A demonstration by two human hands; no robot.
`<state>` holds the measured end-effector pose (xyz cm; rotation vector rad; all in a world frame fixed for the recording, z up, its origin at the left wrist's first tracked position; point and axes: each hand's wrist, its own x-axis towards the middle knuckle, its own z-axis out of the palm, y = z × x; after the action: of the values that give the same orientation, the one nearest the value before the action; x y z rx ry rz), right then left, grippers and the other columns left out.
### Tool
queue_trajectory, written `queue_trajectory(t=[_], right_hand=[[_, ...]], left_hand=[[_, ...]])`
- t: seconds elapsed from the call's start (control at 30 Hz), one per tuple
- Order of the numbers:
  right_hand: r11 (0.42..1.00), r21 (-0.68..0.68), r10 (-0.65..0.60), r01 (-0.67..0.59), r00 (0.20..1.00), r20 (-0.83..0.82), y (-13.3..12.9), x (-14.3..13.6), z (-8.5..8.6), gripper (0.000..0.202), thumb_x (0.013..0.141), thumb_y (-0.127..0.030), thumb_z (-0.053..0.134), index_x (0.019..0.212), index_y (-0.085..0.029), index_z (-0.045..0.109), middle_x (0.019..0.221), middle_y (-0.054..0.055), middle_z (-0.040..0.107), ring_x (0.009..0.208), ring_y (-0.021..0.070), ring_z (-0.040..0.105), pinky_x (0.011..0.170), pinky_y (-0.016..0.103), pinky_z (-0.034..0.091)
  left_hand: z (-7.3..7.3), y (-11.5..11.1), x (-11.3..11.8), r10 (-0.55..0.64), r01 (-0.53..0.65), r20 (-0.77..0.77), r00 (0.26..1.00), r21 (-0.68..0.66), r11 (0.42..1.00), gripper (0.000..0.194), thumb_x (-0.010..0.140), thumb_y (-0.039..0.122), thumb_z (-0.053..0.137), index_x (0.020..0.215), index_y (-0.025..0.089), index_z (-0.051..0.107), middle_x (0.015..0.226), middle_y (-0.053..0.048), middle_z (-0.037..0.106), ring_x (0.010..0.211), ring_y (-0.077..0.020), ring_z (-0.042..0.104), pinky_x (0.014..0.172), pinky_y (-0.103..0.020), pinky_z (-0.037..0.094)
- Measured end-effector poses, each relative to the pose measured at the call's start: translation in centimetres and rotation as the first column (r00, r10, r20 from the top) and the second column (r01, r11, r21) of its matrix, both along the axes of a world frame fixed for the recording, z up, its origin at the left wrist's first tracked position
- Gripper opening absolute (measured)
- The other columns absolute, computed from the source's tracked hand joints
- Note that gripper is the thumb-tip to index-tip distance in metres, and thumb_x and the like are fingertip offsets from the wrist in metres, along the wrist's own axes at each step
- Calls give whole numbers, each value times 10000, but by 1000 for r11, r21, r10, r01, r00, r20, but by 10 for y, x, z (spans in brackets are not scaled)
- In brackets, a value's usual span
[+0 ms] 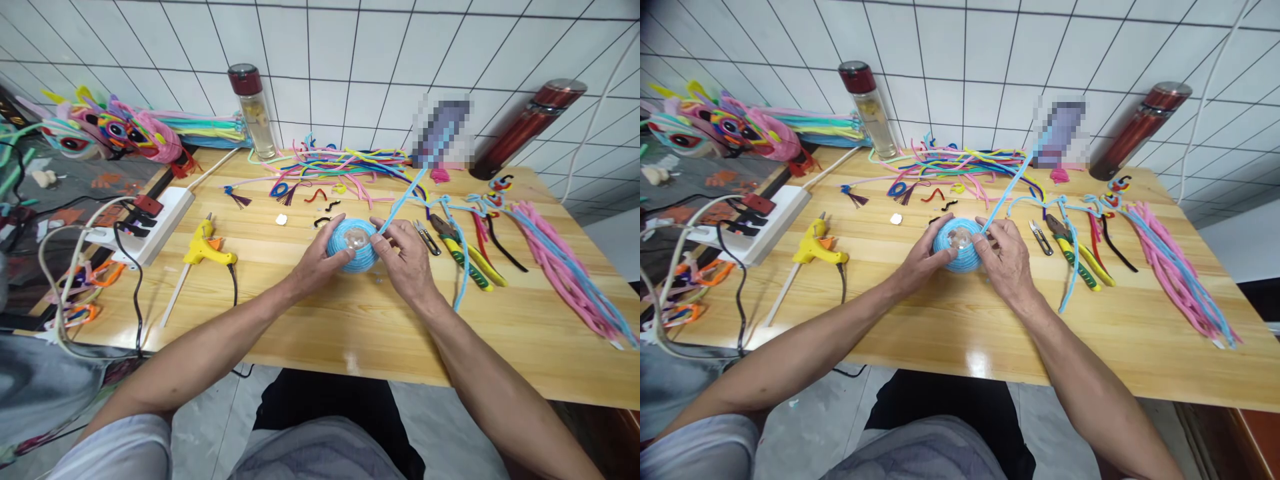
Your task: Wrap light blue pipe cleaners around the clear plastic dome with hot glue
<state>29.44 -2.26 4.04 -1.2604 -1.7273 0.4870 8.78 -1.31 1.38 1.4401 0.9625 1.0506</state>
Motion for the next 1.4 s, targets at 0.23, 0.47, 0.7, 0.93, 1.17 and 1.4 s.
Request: queue_trajectory(t=[0.23, 0.47, 0.7, 0.93, 1.17, 1.4], right_hand=[[1000, 0, -9, 9, 1000, 17, 2, 2, -3, 404, 996, -505, 650, 1281, -257, 793, 1093, 98, 723, 994, 271, 698, 827, 439, 636], [1000, 22, -8, 8, 1000, 24, 3, 4, -7, 425, 997, -538, 655, 1271, -244, 795, 1087, 94, 725, 953, 257, 697, 809, 425, 638], [998, 46, -34, 32, 998, 43, 3, 2, -9, 427, 999, -539, 656, 1279, -245, 792, 1077, 95, 716, 913, 248, 685, 747, 407, 628], [999, 41, -31, 30, 999, 33, 1, 1, -7, 376, 990, -473, 679, 1251, -231, 801, 1049, 87, 708, 924, 238, 685, 772, 392, 629], [999, 30, -27, 26, 999, 35, 0, 1, -5, 365, 995, -501, 677, 1228, -252, 805, 1035, 77, 711, 890, 235, 679, 782, 407, 630], [1000, 10, -30, 30, 999, 23, 0, 2, -6, 381, 997, -498, 668, 1250, -243, 798, 1057, 83, 715, 886, 235, 679, 749, 394, 622]], left_hand=[[-7, -1, 2, 16, -15, 55, 998, -30, 999, 963, 819, 630, 815, 1566, 241, 349, 1593, -172, 494, 1408, -352, 588, 1188, -524, 526], [-9, -1, 2, 68, -68, -2, 998, 90, 994, 752, 881, 586, 762, 1508, 255, 513, 1667, -145, 448, 1576, -386, 410, 1314, -586, 360], [-4, -8, 5, 34, -27, -95, 995, 72, 997, 953, 890, 635, 749, 1658, 258, 328, 1746, -161, 335, 1628, -397, 325, 1354, -608, 257], [-3, -5, 5, 27, -21, -97, 995, 65, 998, 853, 940, 595, 695, 1645, 255, 356, 1725, -146, 375, 1607, -378, 359, 1354, -594, 263], [1, -4, 1, 8, 0, -98, 995, 80, 997, 850, 911, 628, 721, 1615, 259, 422, 1696, -149, 424, 1581, -390, 401, 1340, -615, 291], [1, -3, 0, 26, -19, -107, 994, 63, 998, 667, 1003, 566, 607, 1598, 304, 460, 1705, -90, 451, 1599, -348, 398, 1350, -588, 288]])
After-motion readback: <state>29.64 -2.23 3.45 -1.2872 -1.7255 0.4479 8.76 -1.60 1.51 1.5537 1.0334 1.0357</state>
